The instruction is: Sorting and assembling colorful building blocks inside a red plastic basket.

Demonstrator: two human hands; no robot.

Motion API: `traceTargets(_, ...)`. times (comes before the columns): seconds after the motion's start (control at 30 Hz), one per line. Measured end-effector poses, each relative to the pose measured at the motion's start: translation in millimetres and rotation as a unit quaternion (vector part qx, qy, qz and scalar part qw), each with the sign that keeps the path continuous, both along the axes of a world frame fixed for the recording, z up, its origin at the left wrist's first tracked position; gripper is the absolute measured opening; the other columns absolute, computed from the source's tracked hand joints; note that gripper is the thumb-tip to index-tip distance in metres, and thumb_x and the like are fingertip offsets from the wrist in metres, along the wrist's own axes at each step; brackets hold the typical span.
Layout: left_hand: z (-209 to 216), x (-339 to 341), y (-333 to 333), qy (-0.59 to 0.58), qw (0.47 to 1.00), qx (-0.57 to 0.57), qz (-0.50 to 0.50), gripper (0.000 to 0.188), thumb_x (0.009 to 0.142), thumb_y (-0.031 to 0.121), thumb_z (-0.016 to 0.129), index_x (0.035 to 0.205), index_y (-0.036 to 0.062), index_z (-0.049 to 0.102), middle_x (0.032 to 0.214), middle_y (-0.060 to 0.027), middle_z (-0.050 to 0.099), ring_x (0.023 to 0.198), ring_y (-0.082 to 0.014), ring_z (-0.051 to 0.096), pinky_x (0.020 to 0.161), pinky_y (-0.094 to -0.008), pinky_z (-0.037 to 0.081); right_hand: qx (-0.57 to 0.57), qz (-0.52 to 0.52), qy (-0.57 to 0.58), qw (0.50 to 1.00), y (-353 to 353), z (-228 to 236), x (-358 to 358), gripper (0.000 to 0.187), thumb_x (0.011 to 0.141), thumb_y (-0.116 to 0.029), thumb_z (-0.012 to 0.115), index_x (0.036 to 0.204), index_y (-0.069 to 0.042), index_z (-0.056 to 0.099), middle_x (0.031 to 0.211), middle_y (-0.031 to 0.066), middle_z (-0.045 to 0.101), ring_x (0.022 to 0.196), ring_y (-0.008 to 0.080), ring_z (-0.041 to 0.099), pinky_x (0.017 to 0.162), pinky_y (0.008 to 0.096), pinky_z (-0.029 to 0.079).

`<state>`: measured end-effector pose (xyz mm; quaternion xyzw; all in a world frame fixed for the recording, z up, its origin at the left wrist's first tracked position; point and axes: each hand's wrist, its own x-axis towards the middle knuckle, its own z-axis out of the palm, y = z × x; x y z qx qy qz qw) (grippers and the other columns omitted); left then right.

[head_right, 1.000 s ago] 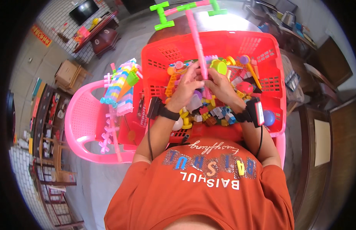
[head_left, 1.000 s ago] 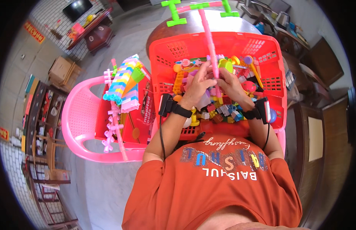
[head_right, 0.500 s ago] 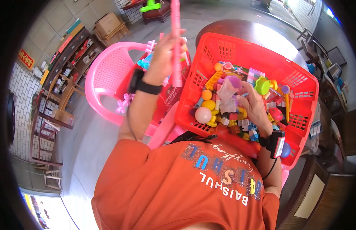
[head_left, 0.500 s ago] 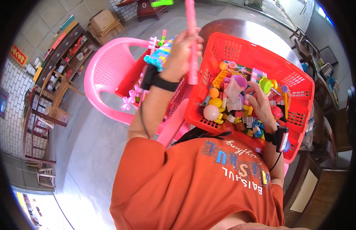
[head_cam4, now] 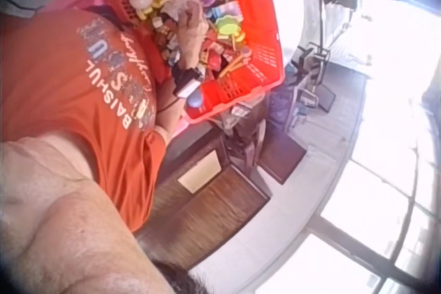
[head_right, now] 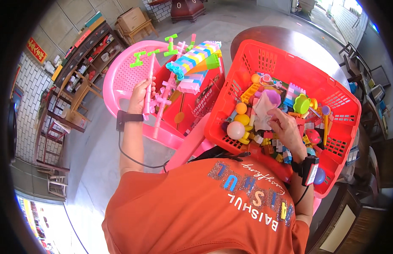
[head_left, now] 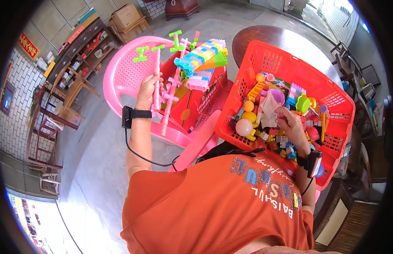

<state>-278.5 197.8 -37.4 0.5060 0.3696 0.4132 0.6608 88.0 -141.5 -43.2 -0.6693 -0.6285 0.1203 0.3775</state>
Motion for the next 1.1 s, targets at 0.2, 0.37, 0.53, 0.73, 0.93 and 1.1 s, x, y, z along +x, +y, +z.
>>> traceTargets(0.2,-0.6,4.9,0.5,0.040,0.999,0.012,-0.024,0.024,0.093,0.023,0.057,0.103,0.0014,0.057,0.077,-0.0035,0.057,0.060,-0.0091,0.057,0.051,-0.0231,0.052,0.004,-0.003,0.011,1.000,-0.9,-2.5,-0.6,0.022,0.079,-0.002,0.060,0.100,-0.001,0.056,0.073,0.0128,0.060,0.068,0.0261,0.061,0.062,0.0342,0.047)
traceTargets(0.37,8.4,16.5,-15.8,0.064,0.994,0.015,-0.088,0.022,0.094,0.019,0.053,0.101,-0.0016,0.054,0.077,-0.0084,0.057,0.061,-0.0140,0.059,0.052,-0.0301,0.056,-0.004,0.012,-0.005,1.000,-1.3,-0.6,-1.0,0.022,0.079,-0.003,0.060,0.101,-0.001,0.056,0.073,0.0136,0.060,0.068,0.0279,0.060,0.062,0.0354,0.047)
traceTargets(0.53,2.3,22.3,-15.0,0.222,0.960,0.148,-0.084,0.027,0.089,0.016,0.058,0.105,-0.0037,0.053,0.082,-0.0146,0.062,0.081,-0.0238,0.066,0.058,-0.0364,0.056,-0.010,0.008,-0.008,1.000,-3.6,-1.0,-2.4,0.024,0.079,-0.004,0.061,0.102,-0.001,0.055,0.073,0.0147,0.059,0.069,0.0307,0.060,0.062,0.0370,0.046)
traceTargets(0.73,25.8,24.5,-23.2,0.446,0.827,0.336,-0.055,0.032,0.078,0.024,0.067,0.101,0.0020,0.064,0.088,-0.0145,0.068,0.082,-0.0257,0.067,0.070,-0.0359,0.050,0.015,0.003,-0.040,0.999,-3.7,-5.7,-0.6,0.025,0.079,-0.002,0.060,0.103,-0.001,0.054,0.073,0.0132,0.057,0.066,0.0273,0.058,0.060,0.0343,0.045)
traceTargets(0.93,60.0,53.5,-58.4,0.498,0.756,0.424,-0.013,0.034,0.082,0.023,0.065,0.111,0.0063,0.062,0.083,-0.0098,0.067,0.074,-0.0209,0.064,0.065,-0.0326,0.049,0.030,0.013,-0.076,0.997,2.2,-18.3,8.7,0.027,0.078,-0.003,0.059,0.105,-0.002,0.053,0.086,0.0155,0.058,0.075,0.0326,0.059,0.067,0.0380,0.048)
traceTargets(1.1,59.4,122.6,-96.6,0.317,0.790,0.513,-0.112,0.032,0.083,0.021,0.063,0.112,0.0055,0.060,0.084,-0.0126,0.067,0.077,-0.0252,0.066,0.067,-0.0352,0.050,0.025,-0.089,-0.161,0.983,3.4,-18.9,5.4,0.040,0.074,-0.003,0.061,0.112,-0.008,0.053,0.116,0.0138,0.050,0.102,0.0320,0.054,0.079,0.0403,0.046)
